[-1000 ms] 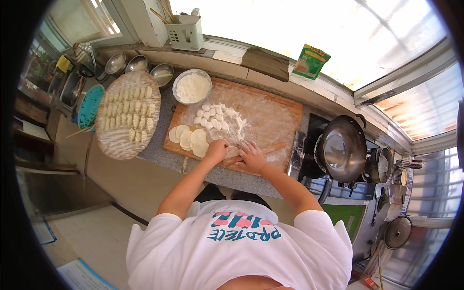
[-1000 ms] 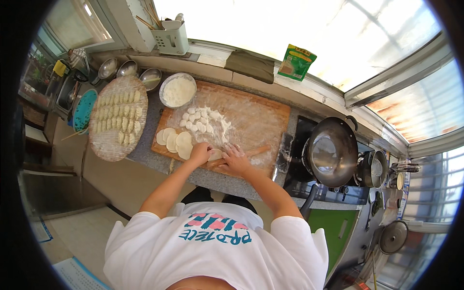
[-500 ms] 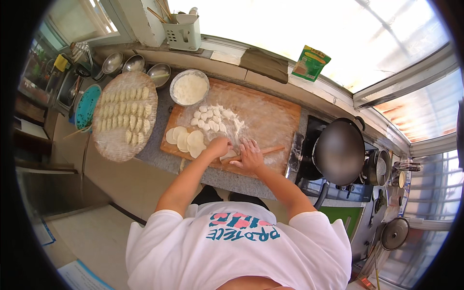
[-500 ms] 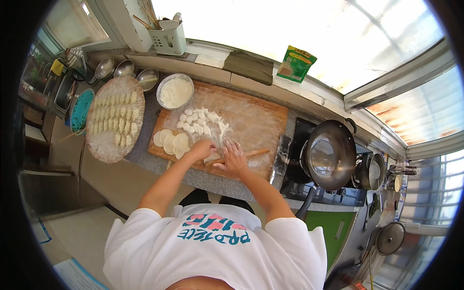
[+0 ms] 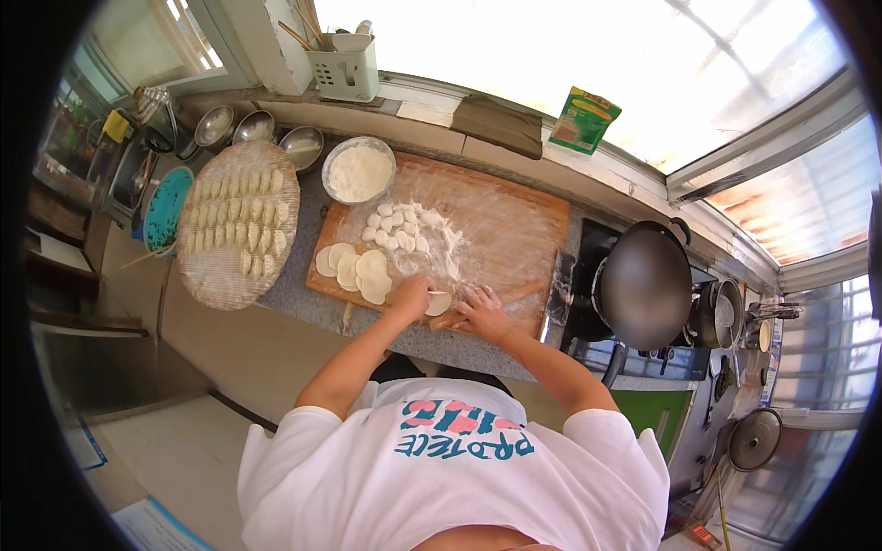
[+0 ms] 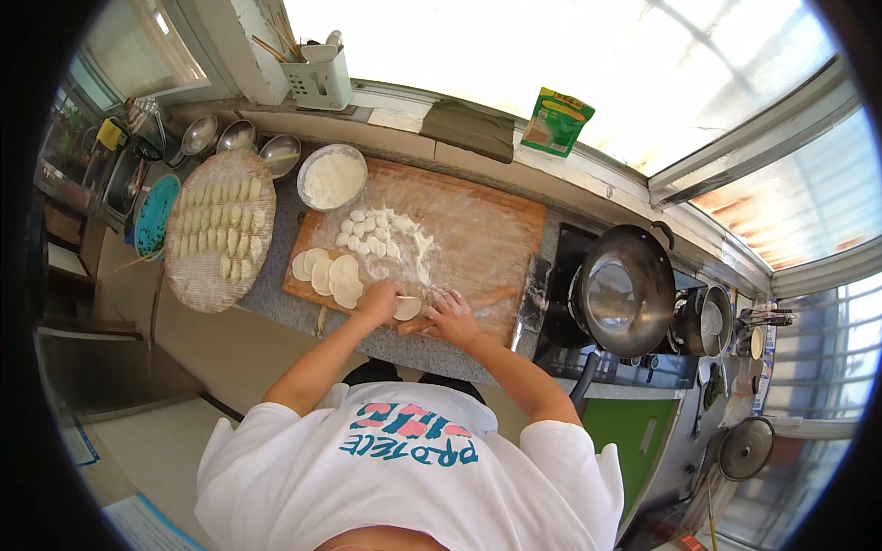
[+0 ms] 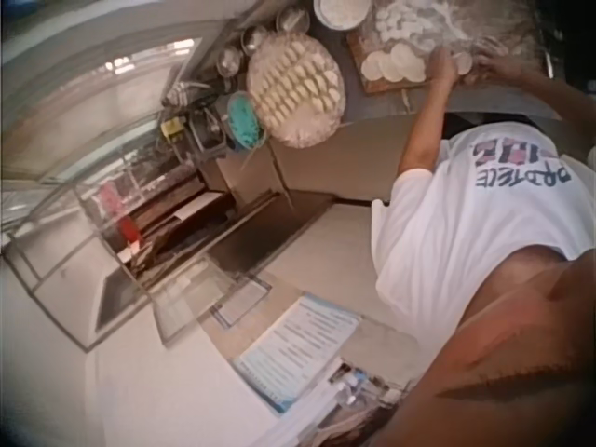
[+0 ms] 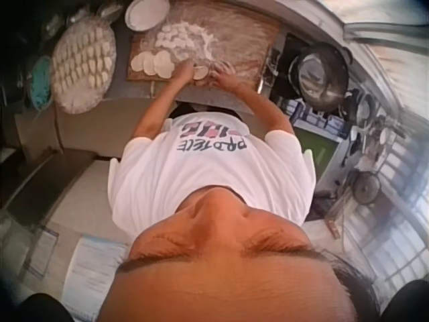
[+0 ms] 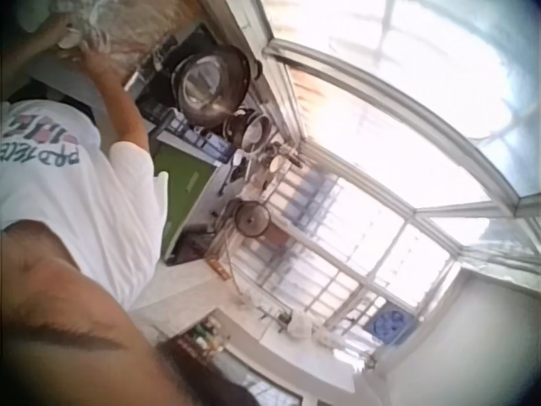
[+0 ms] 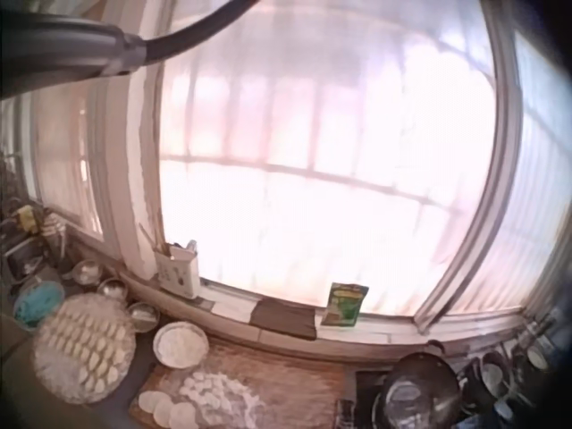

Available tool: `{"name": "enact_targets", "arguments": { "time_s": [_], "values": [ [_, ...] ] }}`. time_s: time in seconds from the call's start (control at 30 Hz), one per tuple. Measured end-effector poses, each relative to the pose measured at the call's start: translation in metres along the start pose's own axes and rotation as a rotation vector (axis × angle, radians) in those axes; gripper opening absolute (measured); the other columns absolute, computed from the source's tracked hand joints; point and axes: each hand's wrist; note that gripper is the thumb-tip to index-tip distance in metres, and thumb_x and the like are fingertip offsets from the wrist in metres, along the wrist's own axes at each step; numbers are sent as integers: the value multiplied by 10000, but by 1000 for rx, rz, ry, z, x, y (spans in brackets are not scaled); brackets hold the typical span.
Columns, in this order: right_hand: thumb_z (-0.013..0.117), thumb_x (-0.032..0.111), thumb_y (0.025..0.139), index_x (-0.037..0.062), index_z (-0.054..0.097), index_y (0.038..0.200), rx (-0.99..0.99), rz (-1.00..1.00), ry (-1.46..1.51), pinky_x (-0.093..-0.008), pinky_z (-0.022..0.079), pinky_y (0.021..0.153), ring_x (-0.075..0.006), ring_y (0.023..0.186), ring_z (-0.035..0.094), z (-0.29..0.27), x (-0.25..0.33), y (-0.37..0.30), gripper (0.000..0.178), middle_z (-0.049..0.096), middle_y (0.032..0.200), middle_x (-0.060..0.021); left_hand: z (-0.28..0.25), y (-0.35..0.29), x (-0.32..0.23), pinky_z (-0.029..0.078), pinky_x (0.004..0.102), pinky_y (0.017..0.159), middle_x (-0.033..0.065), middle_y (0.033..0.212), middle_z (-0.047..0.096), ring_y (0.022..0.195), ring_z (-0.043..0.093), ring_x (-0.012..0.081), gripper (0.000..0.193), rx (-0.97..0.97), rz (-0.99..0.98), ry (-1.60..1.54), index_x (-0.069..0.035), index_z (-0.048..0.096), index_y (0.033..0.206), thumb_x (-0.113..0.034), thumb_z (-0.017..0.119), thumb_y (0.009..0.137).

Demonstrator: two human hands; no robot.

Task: The person repeatedly rolls small dough balls into flat circular discs using a rolling pin on a floured wooden board. The flattened discs are stacked on the board, while a tray of pre-made dumplings sits nearby.

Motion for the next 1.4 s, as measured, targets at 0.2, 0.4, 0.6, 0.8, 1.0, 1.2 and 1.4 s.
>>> {"name": "enact_targets", "arguments": {
  "time_s": [0.2, 0.4, 0.6, 0.8, 1.0, 1.2, 1.4],
  "values": [
    [753, 583, 760, 76, 618, 1129, 25, 22, -5, -543, 353, 1141, -378, 1322, 498, -1, 4, 8, 641, 535, 1418, -179, -4, 35, 14, 538, 472, 800, 163, 896, 722, 912, 688, 372, 105, 257, 236, 75, -80, 767, 886, -138, 717, 814],
    [619, 741, 789, 9, 599, 1163, -31, 159, -57, -551, 321, 1162, -390, 1354, 470, 4, -11, 58, 822, 520, 1442, -199, -16, 25, -10, 545, 477, 764, 174, 876, 725, 885, 698, 374, 263, 52, -27, 98, -55, 758, 869, -317, 738, 853],
    [725, 574, 784, 65, 610, 1121, 15, -9, 5, -546, 355, 1142, -383, 1325, 494, 6, -6, 23, 620, 535, 1413, -186, -8, -4, 3, 546, 459, 757, 163, 885, 734, 853, 703, 348, 207, -23, -109, 13, -43, 749, 874, -245, 768, 836],
    [790, 395, 786, 113, 626, 1069, -26, 13, 23, -541, 382, 1116, -375, 1295, 517, 6, 1, -8, 432, 569, 1353, -162, -1, 12, 2, 540, 432, 754, 159, 871, 731, 827, 697, 336, 135, -31, 89, -108, -20, 723, 889, -124, 756, 810],
    [747, 494, 804, 91, 617, 1136, -45, 59, -7, -538, 355, 1134, -386, 1303, 503, 4, 3, 13, 537, 547, 1388, -183, -15, 43, 9, 541, 442, 777, 164, 877, 729, 866, 700, 342, 107, 168, 179, -10, -51, 746, 885, -123, 729, 807],
    [665, 661, 804, 47, 603, 1201, -29, 231, -42, -546, 320, 1158, -411, 1337, 467, 4, -12, 71, 734, 520, 1422, -221, -14, 41, 6, 557, 424, 790, 165, 904, 745, 879, 710, 339, 137, 58, -4, -172, -54, 766, 913, -148, 713, 829],
    [738, 561, 782, 63, 633, 1148, 38, 95, -22, -540, 325, 1162, -398, 1341, 465, 5, -14, 49, 627, 520, 1430, -200, -9, 27, -6, 555, 425, 782, 174, 898, 740, 877, 710, 346, 138, -48, -84, -101, -52, 774, 903, -145, 705, 827]
  ]
}}
Point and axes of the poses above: each hand's wrist, its own y-axis towards the middle knuckle, its own z-axis out of the palm, x = y × z
